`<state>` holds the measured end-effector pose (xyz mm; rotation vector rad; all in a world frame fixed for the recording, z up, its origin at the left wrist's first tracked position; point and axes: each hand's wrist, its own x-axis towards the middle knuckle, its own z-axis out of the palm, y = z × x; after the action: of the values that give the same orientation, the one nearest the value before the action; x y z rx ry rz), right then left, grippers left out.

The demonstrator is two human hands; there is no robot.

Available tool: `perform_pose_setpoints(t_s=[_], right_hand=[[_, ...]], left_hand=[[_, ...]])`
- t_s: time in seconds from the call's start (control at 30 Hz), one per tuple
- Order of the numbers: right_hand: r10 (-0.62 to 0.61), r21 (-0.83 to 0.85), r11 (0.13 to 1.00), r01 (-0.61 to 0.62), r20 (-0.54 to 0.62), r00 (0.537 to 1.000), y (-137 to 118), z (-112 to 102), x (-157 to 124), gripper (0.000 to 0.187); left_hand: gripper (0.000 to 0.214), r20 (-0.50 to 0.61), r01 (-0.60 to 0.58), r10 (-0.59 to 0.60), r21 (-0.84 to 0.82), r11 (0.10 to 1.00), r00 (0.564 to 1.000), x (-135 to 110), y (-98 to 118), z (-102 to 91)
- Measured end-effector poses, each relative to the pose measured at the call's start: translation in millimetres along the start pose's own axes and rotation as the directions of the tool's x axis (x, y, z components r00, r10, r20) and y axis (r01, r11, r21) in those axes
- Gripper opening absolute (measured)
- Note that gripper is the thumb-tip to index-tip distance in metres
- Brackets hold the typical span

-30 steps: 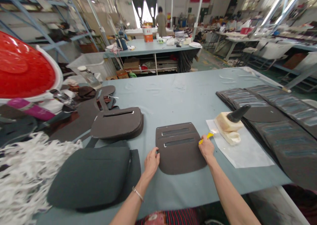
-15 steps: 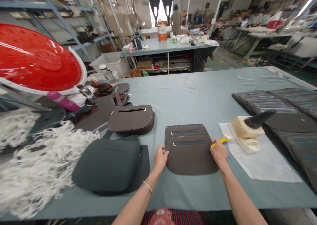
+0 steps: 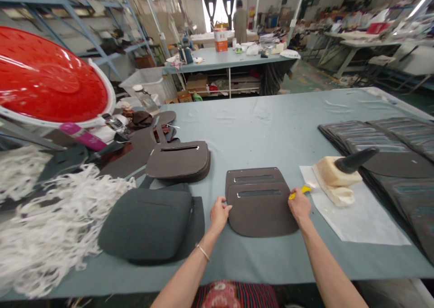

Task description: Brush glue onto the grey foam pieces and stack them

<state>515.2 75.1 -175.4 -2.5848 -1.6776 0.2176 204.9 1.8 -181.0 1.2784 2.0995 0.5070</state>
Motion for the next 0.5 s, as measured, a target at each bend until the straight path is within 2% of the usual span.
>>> perform_pose_setpoints(t_s=[0.27,0.4,0.5], right_hand=[[-0.085,-0.03,0.996,0.083,-0.088,0.993,-2.3,-0.4,-4.7,0.018],[-0.102,-0.014,0.995,0.101,-0.113,0.988,1.6,3.6,-2.9,0.016],[-0.111,0.017,0.993,0.114,-0.11,0.988,5.0,5.4,-2.0,0.015]], left_hand=[[0.024,-0.031,-0.121,0.125,0.101,0.988,0.992,-8.0,9.9,-0.5],[0.014,-0.058,-0.186,0.196,0.142,0.972,0.979,-11.5,8.6,1.4],[0.004,-0.082,-0.191,0.205,0.157,0.969,0.975,-14.1,8.3,2.2]])
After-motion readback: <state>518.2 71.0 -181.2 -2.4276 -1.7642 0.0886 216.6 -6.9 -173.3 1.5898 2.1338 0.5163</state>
